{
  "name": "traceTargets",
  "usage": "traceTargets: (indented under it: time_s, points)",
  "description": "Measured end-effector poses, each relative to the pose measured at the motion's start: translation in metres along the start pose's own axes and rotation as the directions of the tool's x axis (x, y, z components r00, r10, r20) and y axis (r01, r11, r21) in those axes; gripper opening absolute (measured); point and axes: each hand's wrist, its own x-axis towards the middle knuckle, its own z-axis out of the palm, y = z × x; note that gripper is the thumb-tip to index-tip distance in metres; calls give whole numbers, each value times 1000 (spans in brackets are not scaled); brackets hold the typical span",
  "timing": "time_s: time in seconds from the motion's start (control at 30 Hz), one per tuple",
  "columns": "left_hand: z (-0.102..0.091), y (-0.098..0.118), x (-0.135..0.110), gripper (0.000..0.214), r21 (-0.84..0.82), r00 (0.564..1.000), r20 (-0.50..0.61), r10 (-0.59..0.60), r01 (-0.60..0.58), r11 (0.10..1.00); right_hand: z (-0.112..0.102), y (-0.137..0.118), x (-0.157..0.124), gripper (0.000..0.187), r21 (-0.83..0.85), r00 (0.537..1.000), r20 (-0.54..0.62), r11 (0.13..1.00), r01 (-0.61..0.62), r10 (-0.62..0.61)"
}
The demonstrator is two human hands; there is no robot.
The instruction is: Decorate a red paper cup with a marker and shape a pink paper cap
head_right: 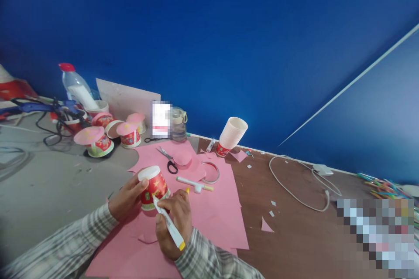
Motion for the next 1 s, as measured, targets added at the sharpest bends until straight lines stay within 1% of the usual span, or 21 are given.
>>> traceTargets:
  time_s: [0.2,0.33,0.47,0.6,0.73,0.8,0.93,1.0]
  points:
    - [-2,-1,1,44,76,1000,-1,18,-18,997,0,2,-2,9,45,999,32,999,-22,20]
    - [-1,-1,1,45,27,1000,-3,-10,10,1000,0,0,1,10,17,1000,3,1000,-10,10]
    - [2,1,0,46,-30,999,-32,-32,31,999,-1,-1,2,13,-3,1000,-10,1000,-2,2]
    - [3,4,-1,45,-11,999,-33,-23,22,1000,-1,-1,2,13,11,1000,5,1000,-9,9]
    - [3,4,0,44,-18,999,-47,-22,21,1000,-3,-1,1,9,61,999,-15,998,-27,28]
    - [2,3,0,42,-32,999,-37,-25,24,999,-4,0,0,9,76,999,-17,996,-44,46]
    - [0,2,1,41,-50,999,22,-23,25,998,-5,2,-1,10,76,998,1,995,-68,68]
    - [0,2,1,41,-40,1000,18,-15,16,999,-5,1,-1,10,78,998,-2,995,-62,63]
